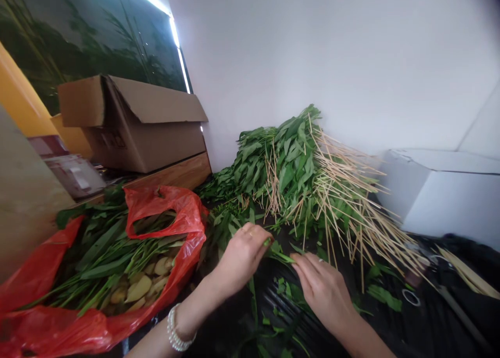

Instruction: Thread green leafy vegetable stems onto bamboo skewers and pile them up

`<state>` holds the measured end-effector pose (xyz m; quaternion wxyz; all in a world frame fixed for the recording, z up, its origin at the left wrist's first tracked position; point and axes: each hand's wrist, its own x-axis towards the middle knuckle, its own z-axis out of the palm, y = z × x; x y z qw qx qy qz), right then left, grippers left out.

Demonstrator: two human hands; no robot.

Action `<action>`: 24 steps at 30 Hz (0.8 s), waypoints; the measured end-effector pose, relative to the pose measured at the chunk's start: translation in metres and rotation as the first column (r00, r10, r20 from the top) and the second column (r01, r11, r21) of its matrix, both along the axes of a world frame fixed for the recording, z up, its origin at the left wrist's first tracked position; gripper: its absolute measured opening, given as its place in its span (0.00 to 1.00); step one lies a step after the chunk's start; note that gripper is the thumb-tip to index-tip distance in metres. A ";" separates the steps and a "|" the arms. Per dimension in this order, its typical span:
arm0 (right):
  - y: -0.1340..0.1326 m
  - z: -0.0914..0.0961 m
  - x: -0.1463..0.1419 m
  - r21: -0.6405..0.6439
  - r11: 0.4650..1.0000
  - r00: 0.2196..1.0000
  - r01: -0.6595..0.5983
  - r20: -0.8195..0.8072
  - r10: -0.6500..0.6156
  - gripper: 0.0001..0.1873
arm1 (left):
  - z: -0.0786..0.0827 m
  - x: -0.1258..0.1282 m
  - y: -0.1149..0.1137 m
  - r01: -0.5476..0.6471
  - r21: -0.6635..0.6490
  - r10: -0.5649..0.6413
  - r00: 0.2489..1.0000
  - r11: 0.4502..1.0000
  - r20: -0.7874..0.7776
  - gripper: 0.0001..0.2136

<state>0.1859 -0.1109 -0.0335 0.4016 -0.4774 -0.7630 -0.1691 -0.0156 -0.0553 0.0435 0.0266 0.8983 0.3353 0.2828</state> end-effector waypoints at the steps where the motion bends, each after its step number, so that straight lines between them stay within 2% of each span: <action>1: 0.000 0.000 0.000 0.004 1.000 1.000 0.000 0.008 0.000 0.13 | -0.003 0.003 -0.001 0.028 0.061 -0.022 0.996 0.998 -0.088 0.09; 3: 0.000 0.001 0.000 0.016 1.000 1.000 -0.002 0.016 0.002 0.13 | -0.007 0.007 -0.004 0.079 0.128 -0.044 0.967 0.989 -0.251 0.09; 6: -0.001 0.003 0.000 0.031 0.999 1.000 -0.005 0.030 0.004 0.13 | -0.011 0.012 -0.005 0.107 0.194 -0.016 0.909 0.975 -0.416 0.08; 9: -0.001 0.003 0.000 0.031 0.999 0.999 -0.006 0.044 0.005 0.13 | -0.011 0.015 -0.006 0.123 0.238 0.013 0.866 0.963 -0.500 0.06; 13: -0.001 0.003 0.000 0.048 0.999 0.999 0.005 0.049 -0.007 0.13 | -0.010 0.016 -0.004 0.129 0.216 0.002 0.854 0.968 -0.520 0.01; 17: 0.000 0.002 -0.002 0.027 1.000 0.998 0.006 0.058 -0.007 0.12 | -0.013 0.016 -0.003 0.125 0.182 -0.022 0.873 0.975 -0.487 0.02; 20: -0.001 0.001 -0.005 -0.001 1.000 0.999 -0.016 0.043 0.016 0.13 | -0.020 0.018 -0.003 0.096 0.116 -0.041 0.914 0.989 -0.403 0.03; 22: -0.001 0.000 -0.006 -0.018 0.999 0.999 -0.033 0.012 0.033 0.13 | -0.022 0.018 0.001 0.048 -0.008 -0.048 0.966 0.999 -0.255 0.04; 24: -0.001 -0.001 -0.003 -0.025 0.998 0.998 -0.054 -0.028 0.054 0.12 | -0.021 0.013 0.010 -0.021 -0.200 0.021 1.000 0.980 -0.002 0.05</action>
